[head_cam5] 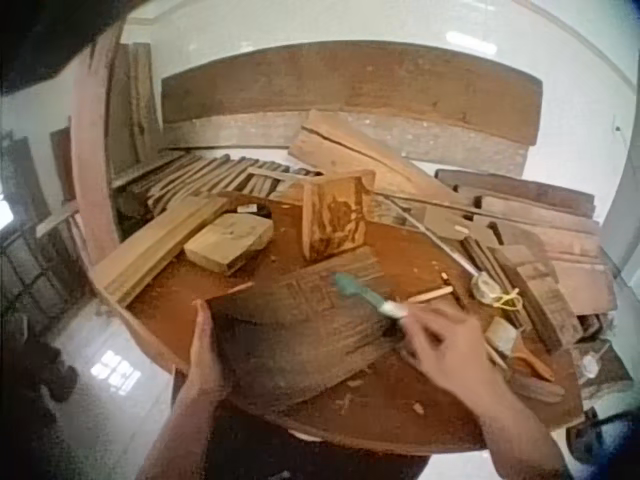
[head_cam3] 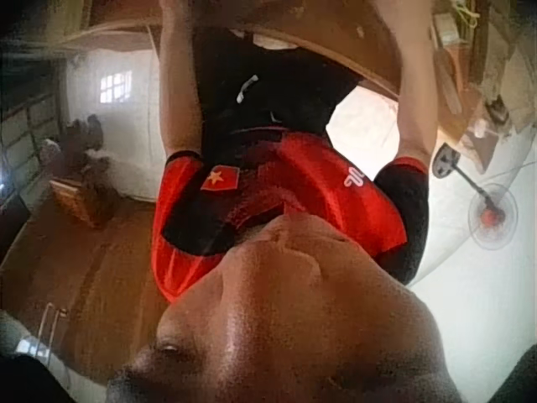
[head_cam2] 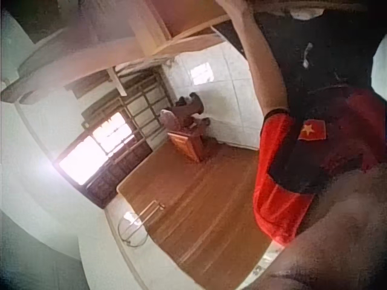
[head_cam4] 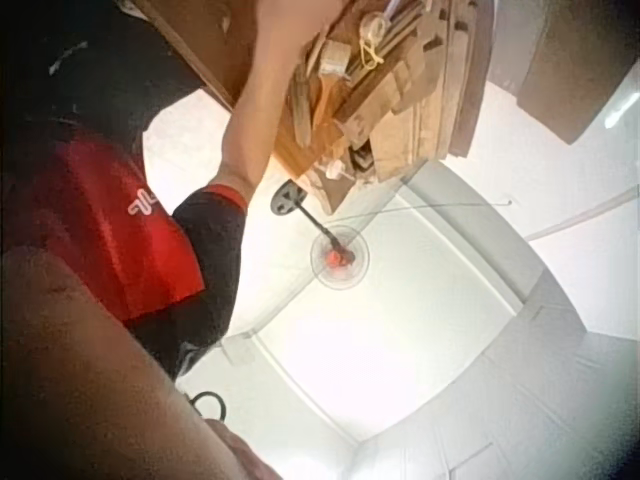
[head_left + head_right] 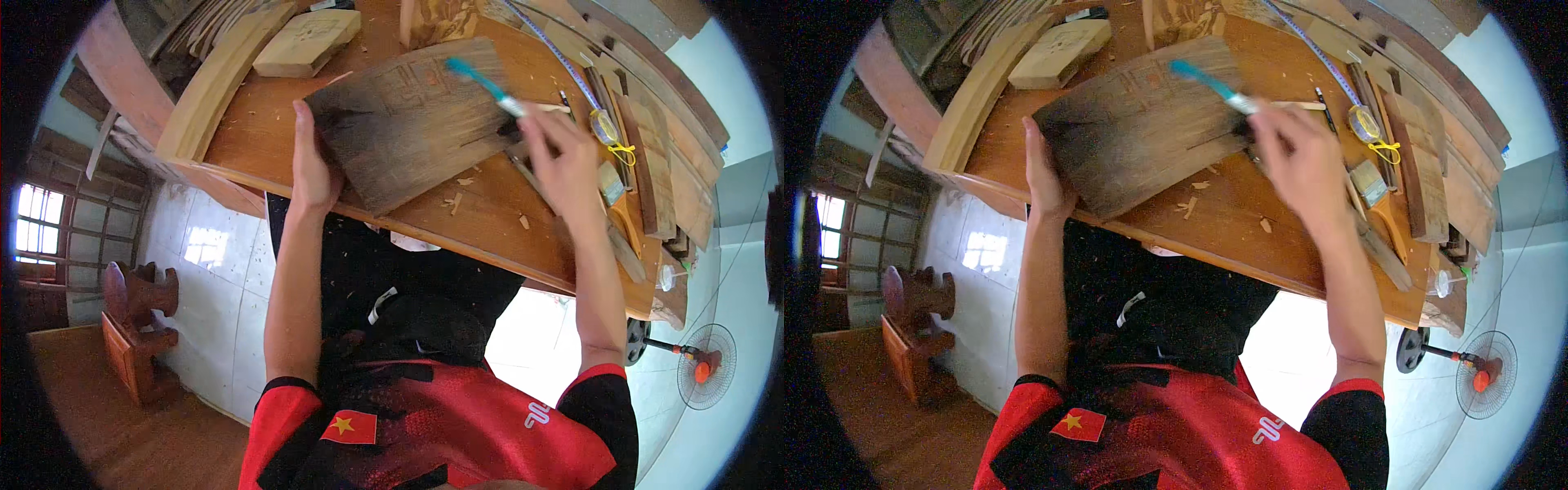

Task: The recorder uses a pencil to mark a design on a block of wood and then uses a toothbrush to scrub the surface.

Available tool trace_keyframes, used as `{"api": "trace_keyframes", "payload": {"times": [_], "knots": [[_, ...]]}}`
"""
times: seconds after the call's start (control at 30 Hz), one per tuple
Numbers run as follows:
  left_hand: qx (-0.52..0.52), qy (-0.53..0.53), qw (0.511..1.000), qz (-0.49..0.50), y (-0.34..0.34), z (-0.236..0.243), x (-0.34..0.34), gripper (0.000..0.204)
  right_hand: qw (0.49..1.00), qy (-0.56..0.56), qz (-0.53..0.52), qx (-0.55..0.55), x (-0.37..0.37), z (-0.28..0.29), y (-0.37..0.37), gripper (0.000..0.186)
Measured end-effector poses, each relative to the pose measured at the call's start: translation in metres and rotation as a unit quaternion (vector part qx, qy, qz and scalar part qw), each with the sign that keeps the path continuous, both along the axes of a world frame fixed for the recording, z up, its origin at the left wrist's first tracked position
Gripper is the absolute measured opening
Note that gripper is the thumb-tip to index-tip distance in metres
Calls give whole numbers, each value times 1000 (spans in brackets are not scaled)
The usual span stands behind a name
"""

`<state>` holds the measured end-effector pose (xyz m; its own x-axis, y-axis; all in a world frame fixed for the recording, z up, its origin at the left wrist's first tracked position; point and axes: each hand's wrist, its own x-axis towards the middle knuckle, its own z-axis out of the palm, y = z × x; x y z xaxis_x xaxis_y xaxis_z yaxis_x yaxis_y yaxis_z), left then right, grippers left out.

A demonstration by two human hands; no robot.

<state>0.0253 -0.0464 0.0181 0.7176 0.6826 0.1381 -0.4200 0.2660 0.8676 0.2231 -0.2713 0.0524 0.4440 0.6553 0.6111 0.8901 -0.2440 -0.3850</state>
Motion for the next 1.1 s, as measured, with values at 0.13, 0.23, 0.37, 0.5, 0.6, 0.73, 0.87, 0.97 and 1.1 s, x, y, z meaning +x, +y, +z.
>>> {"api": "trace_keyframes", "payload": {"times": [0.13, 0.23, 0.37, 0.5, 0.6, 0.73, 0.87, 0.97, 1.1], "knots": [[-24, 12, 999, -18, 5, -4, -5, 77, 977, -2, 173, -123, -51, -5, 13, 18], [22, 9, 1000, 8, -1, 2, 0, 77, 990, -28, 135, -22, -26, -12, 14, 18], [-22, 18, 999, 20, -3, 2, 2, 75, 1000, 3, -3, -12, -6, -4, 4, 20], [-5, 17, 1000, 5, 0, 0, -3, 76, 986, 5, 147, -83, -50, -11, 14, 23], [-15, 14, 1000, -1, 0, -2, -2, 77, 989, 7, 133, -62, -36, -6, 14, 21], [-21, 25, 999, 21, -8, 5, 1, 77, 1000, 9, -19, 18, -2, -4, -1, 16], [-9, 19, 1000, 1, 0, 0, -2, 79, 985, -7, 159, -70, -48, -16, 14, 23], [-11, 22, 1000, 10, -1, 1, -2, 80, 986, -36, 150, -69, -47, -10, 15, 22], [-22, 33, 999, 24, -8, 9, 1, 80, 1000, -18, 3, 12, -2, -3, 1, 18]]}}
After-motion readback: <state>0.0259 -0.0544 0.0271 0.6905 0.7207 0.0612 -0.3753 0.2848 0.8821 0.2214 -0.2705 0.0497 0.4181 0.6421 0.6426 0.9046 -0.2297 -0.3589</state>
